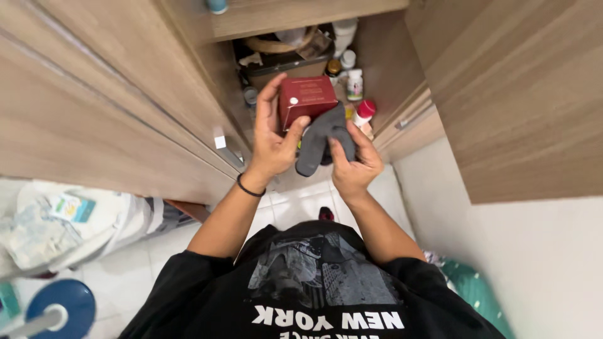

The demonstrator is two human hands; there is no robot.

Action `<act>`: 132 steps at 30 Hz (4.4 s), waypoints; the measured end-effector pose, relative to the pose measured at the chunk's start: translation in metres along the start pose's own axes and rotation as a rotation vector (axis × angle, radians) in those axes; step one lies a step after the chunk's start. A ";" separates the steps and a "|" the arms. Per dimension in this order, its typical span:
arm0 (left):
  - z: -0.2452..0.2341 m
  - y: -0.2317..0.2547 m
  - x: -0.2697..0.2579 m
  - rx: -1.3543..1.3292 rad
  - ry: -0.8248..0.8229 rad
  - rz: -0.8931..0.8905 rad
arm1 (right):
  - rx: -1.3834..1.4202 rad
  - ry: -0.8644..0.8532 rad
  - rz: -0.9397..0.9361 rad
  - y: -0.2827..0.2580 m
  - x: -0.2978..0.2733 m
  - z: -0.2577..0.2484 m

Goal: The person cleans various items from a cabinet using a cloth. They wipe a tube, a box, and a jar, then place them back on the shelf.

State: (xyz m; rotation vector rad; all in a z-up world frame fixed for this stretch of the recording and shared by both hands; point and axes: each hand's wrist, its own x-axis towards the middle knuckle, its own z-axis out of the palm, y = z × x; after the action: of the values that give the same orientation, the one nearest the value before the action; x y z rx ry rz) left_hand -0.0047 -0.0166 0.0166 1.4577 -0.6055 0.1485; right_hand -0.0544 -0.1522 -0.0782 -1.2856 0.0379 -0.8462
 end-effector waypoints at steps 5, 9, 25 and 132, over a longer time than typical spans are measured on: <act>-0.017 0.000 0.002 0.043 -0.180 0.048 | 0.226 0.380 -0.053 -0.017 -0.023 -0.021; -0.005 0.006 -0.014 0.179 -0.336 -0.029 | -0.419 -0.231 -0.276 -0.056 -0.018 -0.039; 0.070 -0.093 -0.098 0.068 -0.464 -0.048 | -0.268 -0.016 -0.165 0.033 -0.086 -0.133; -0.132 -0.629 -0.480 0.090 -0.538 -0.059 | -0.527 -0.125 0.126 0.502 -0.509 -0.168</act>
State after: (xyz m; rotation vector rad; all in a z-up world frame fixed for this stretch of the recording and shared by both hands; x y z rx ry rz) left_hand -0.0874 0.1520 -0.7636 1.6086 -0.9981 -0.2766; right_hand -0.2270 0.0154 -0.7718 -1.8071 0.2537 -0.6653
